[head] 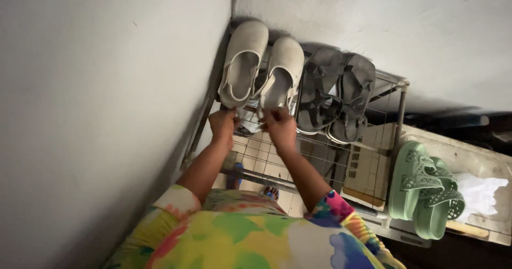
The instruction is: The person is picking up various pairs of shoes and placing them neatly on a multi-tier metal shoe rack.
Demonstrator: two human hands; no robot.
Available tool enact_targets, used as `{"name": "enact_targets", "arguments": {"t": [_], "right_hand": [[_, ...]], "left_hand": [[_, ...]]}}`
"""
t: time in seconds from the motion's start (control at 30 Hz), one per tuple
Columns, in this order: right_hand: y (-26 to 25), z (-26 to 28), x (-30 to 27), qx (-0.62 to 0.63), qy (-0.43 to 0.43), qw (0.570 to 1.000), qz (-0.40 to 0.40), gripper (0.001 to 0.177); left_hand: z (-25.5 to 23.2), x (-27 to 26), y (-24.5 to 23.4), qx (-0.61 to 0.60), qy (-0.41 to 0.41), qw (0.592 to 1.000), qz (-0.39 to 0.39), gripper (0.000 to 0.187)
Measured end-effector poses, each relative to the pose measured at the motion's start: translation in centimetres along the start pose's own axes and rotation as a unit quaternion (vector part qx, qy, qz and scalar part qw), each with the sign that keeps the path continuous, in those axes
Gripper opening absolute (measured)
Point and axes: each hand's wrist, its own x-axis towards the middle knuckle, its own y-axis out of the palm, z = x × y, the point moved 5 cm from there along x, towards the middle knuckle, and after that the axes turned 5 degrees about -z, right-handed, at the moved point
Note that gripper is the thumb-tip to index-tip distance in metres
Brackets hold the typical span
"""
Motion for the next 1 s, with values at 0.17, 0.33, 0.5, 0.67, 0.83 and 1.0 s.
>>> {"name": "enact_targets", "arguments": {"t": [0.17, 0.33, 0.5, 0.67, 0.83, 1.0], "right_hand": [[-3.7, 3.2, 1.3, -0.144, -0.187, 0.958, -0.163, 0.034], [-3.1, 6.1, 1.7, -0.310, -0.212, 0.910, -0.174, 0.048], [-2.0, 6.9, 2.2, -0.485, -0.150, 0.857, -0.087, 0.046], [-1.5, 3.7, 4.4, -0.526, -0.168, 0.833, -0.017, 0.044], [-1.8, 3.0, 3.5, -0.489, -0.191, 0.851, 0.008, 0.033], [-2.6, 3.0, 3.1, -0.420, -0.259, 0.870, -0.024, 0.033]], "left_hand": [[4.1, -1.6, 2.6, 0.080, -0.042, 0.994, 0.063, 0.008], [4.5, -2.5, 5.1, 0.222, -0.064, 0.964, 0.131, 0.024], [5.8, -1.3, 5.5, 0.171, -0.084, 0.976, 0.106, 0.018], [7.2, 0.0, 5.3, 0.130, -0.085, 0.979, 0.132, 0.014], [7.6, -0.6, 5.3, 0.099, -0.082, 0.980, 0.154, 0.013], [6.2, -2.5, 5.7, 0.090, -0.052, 0.983, 0.152, 0.014]]}}
